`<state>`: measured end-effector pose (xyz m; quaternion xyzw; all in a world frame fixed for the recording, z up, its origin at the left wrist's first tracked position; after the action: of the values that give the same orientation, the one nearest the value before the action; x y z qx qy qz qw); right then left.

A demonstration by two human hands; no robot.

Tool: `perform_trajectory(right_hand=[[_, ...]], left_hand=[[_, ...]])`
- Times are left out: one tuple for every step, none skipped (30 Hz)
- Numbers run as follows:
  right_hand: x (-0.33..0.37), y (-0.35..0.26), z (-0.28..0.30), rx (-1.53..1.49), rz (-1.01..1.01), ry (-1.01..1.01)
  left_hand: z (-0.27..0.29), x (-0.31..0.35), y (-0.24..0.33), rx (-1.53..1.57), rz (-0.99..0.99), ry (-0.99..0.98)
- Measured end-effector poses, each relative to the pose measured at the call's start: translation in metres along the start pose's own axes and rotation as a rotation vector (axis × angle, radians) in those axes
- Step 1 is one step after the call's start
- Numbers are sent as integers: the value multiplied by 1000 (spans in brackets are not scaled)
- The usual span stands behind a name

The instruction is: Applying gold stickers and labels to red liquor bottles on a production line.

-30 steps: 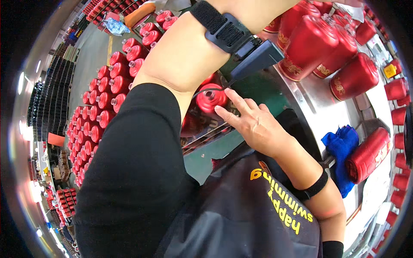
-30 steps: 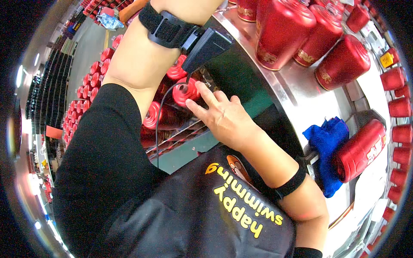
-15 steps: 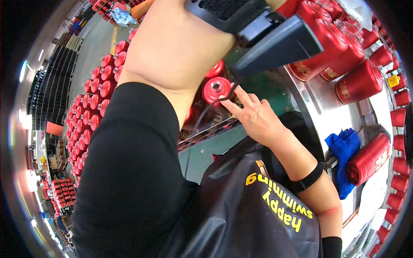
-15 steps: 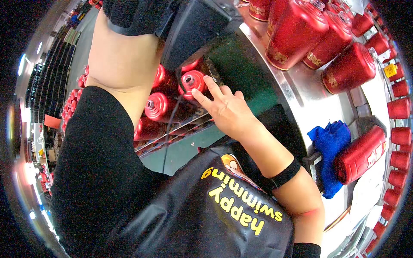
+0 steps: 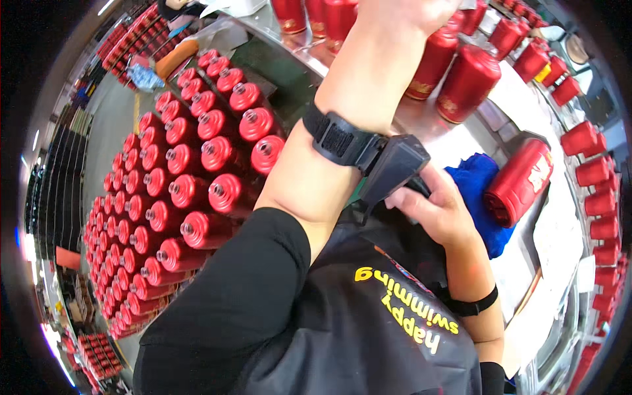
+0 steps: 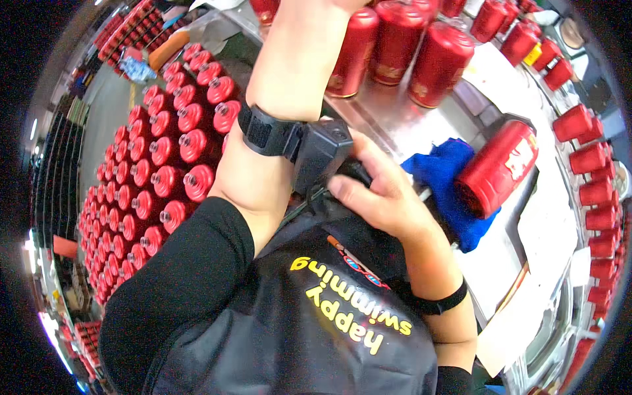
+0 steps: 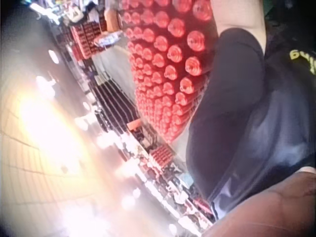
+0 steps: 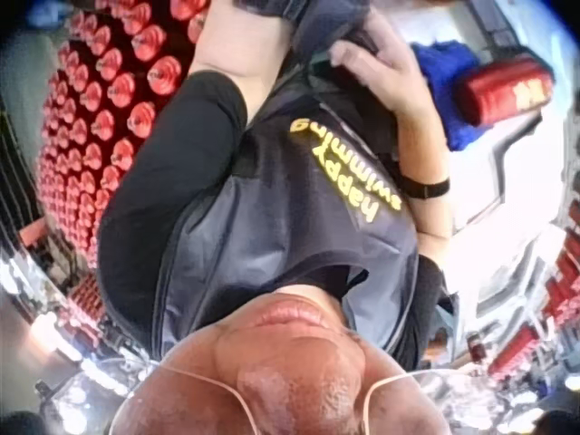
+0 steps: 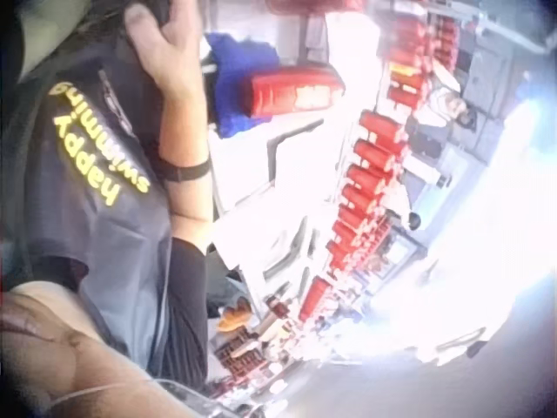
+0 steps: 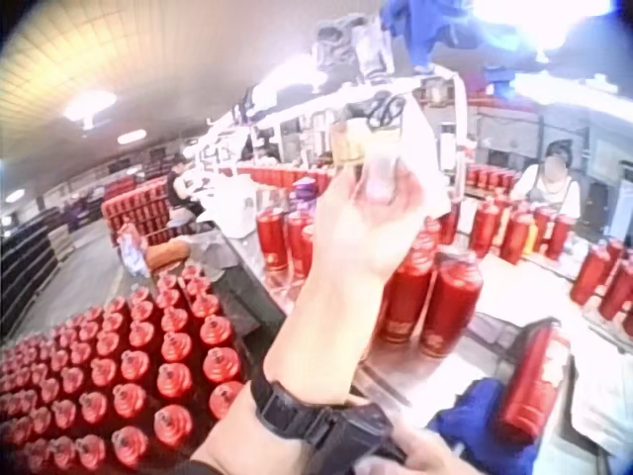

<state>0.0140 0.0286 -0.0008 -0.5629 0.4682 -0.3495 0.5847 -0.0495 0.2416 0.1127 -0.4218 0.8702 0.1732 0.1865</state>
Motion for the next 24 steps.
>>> perform_trajectory(right_hand=[[5, 2, 6, 85, 87, -42], [9, 6, 10, 171, 172, -89], [10, 7, 6, 132, 291, -69], [11, 7, 4, 93, 373, -20], [13, 8, 9, 157, 352, -15], [14, 10, 14, 220, 330, -11], [17, 13, 21, 263, 292, -22], [19, 15, 20, 147, 221, 20], [20, 16, 22, 160, 219, 22], [21, 15, 20, 173, 220, 15], [21, 18, 19, 158, 218, 22], [21, 17, 20, 154, 180, -6], [21, 18, 19, 117, 182, -10], [19, 19, 19, 80, 184, -16], [19, 20, 18, 79, 193, -26], [19, 22, 19, 32, 176, -31], [19, 23, 19, -14, 157, -36], [17, 25, 19, -11, 159, -36], [19, 26, 22, -43, 168, -13], [23, 25, 22, -72, 176, 6], [23, 23, 21, -87, 140, 2], [23, 30, 22, -93, 160, 18], [20, 27, 18, -108, 166, 12], [19, 27, 17, -51, 152, -11]], left_hand=[[20, -5, -5, 21, -25, 119], [40, -10, -9, 25, -4, 104], [64, -15, -7, 68, 29, 63], [74, -23, -11, 113, 70, 16], [72, -25, -22, 113, 88, -1], [72, -22, -34, 128, 38, 128], [67, -18, -48, 141, -10, 256], [58, -14, -54, 71, -67, 371], [51, -7, -60, -65, -114, 387], [41, 0, -61, -204, -171, 399], [43, 1, -62, -403, -244, 423], [44, 2, -64, -571, -337, 363], [42, 7, -66, -808, -413, 307], [39, 10, -67, -1044, -490, 248], [42, 7, -66, -1292, -585, 212], [39, 7, -70, -1471, -654, 137], [37, 7, -73, -1596, -698, 65], [36, 8, -75, -1719, -742, -11], [29, 10, -83, -1930, -806, -92], [27, 10, -85, -1901, -794, -105], [24, 12, -87, -2088, -873, -244], [22, 10, -99, -2230, -948, -411], [20, 14, -99, -2347, -906, -474], [16, 20, -97, -2456, -863, -543]])
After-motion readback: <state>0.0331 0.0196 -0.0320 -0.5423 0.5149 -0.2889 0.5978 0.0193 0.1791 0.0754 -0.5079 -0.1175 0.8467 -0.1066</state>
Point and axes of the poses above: each hand's wrist, its own x-axis away from the middle knuckle, its own z-axis out of the back of the hand, y = z × x, the point moved 1 cm from there along -x, towards the middle knuckle, and after that the axes turned 10 degrees about z, right-handed, at the moved point
